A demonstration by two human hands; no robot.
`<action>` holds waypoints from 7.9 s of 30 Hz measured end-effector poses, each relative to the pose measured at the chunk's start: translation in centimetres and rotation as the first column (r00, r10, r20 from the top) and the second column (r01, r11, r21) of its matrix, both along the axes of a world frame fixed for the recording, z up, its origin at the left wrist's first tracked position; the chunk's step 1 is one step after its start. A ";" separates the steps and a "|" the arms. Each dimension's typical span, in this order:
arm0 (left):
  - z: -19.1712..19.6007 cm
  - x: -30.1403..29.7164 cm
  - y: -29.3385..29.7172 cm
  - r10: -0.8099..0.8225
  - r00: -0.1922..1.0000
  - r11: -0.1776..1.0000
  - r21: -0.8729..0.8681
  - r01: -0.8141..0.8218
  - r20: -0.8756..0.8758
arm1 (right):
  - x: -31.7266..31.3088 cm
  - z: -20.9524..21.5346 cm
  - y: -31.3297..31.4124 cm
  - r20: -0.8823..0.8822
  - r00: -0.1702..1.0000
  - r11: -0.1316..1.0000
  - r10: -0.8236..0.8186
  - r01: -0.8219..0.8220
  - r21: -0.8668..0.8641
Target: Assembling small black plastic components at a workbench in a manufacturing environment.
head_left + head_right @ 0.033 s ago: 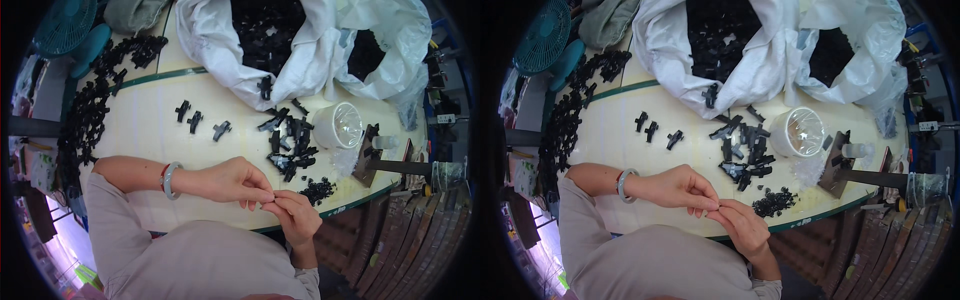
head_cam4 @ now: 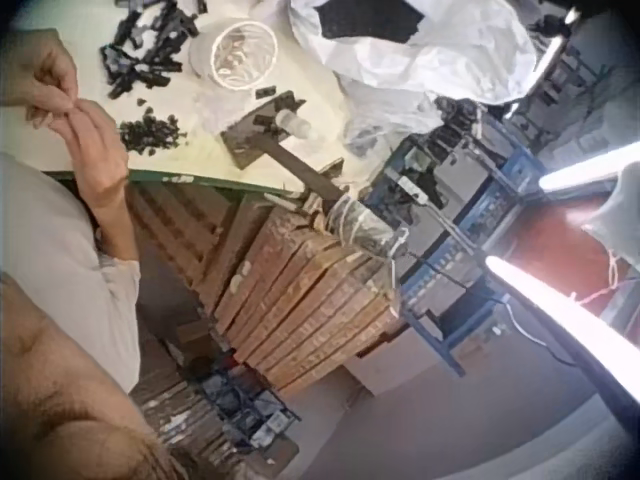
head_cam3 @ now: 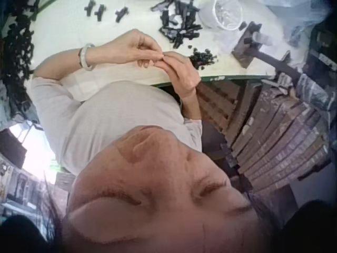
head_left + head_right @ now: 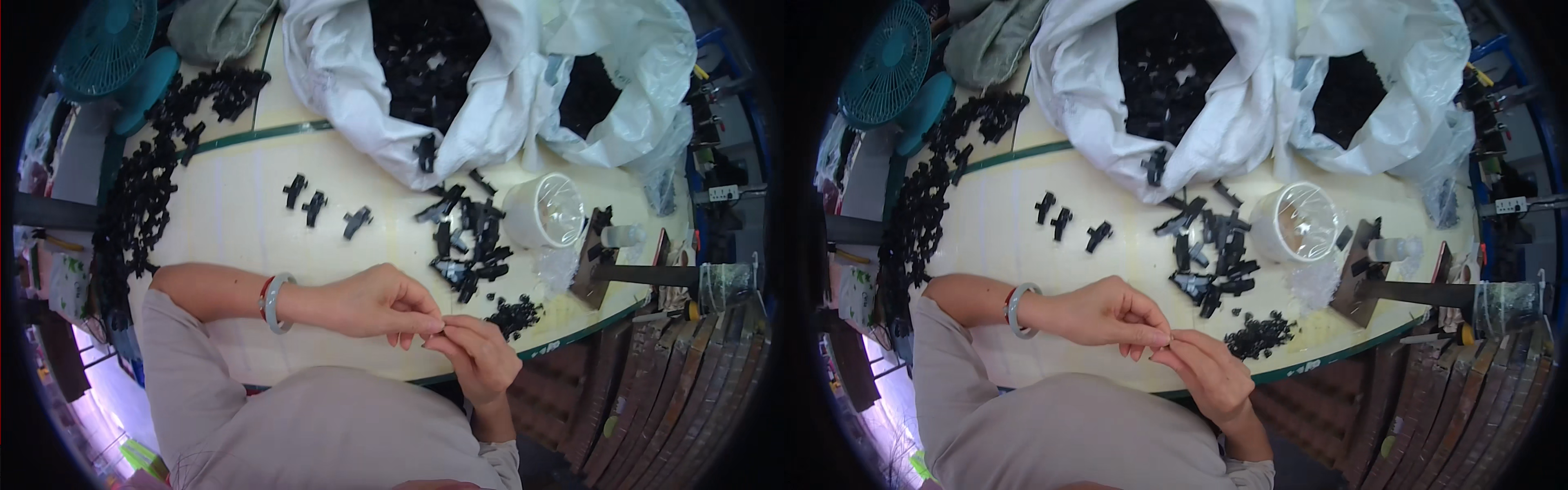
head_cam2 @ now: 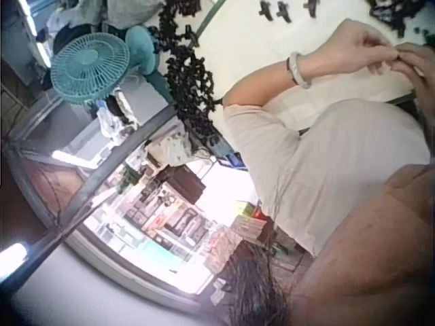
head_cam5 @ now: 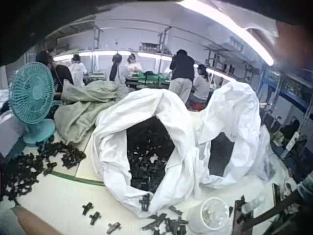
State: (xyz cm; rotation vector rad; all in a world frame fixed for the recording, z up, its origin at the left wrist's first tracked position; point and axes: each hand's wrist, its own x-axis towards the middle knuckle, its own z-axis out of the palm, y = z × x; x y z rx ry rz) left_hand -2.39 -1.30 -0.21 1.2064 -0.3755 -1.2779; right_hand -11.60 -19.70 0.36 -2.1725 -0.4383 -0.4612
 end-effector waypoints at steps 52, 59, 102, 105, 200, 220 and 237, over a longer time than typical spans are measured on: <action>-1.9 4.3 -1.0 -0.112 -0.098 0.889 0.055 -0.454 0.989 | 9.1 2.6 -10.7 0.300 0.937 0.827 -0.179 0.308 -0.470; 0.2 4.0 -0.7 0.013 -0.104 0.910 -0.055 -0.412 0.994 | 9.9 2.9 -10.8 0.209 0.968 0.770 -0.137 0.237 -0.593; 0.1 3.2 -0.8 -0.021 0.921 0.999 0.034 0.008 0.390 | 1.9 -1.0 -0.2 -0.002 0.989 0.933 -0.147 0.140 0.330; -1.0 2.9 -0.9 0.115 0.907 0.986 -0.156 -0.055 0.406 | 1.6 -1.1 -0.1 -0.003 0.993 0.934 -0.114 0.109 0.340; -1.2 -0.4 -1.8 0.029 0.943 0.951 -0.282 -0.129 -0.333 | 1.5 -1.0 -1.4 0.180 0.984 0.970 0.012 -0.055 0.235; 1.3 0.7 -0.7 0.376 0.926 0.914 -0.154 -0.376 -0.031 | 3.0 -0.5 0.4 0.109 0.985 0.966 -0.134 0.106 0.235; 0.1 0.6 -1.7 0.284 0.925 0.958 -0.106 -0.266 0.253 | 2.0 0.0 -2.1 -0.055 0.992 0.980 -0.110 0.117 0.163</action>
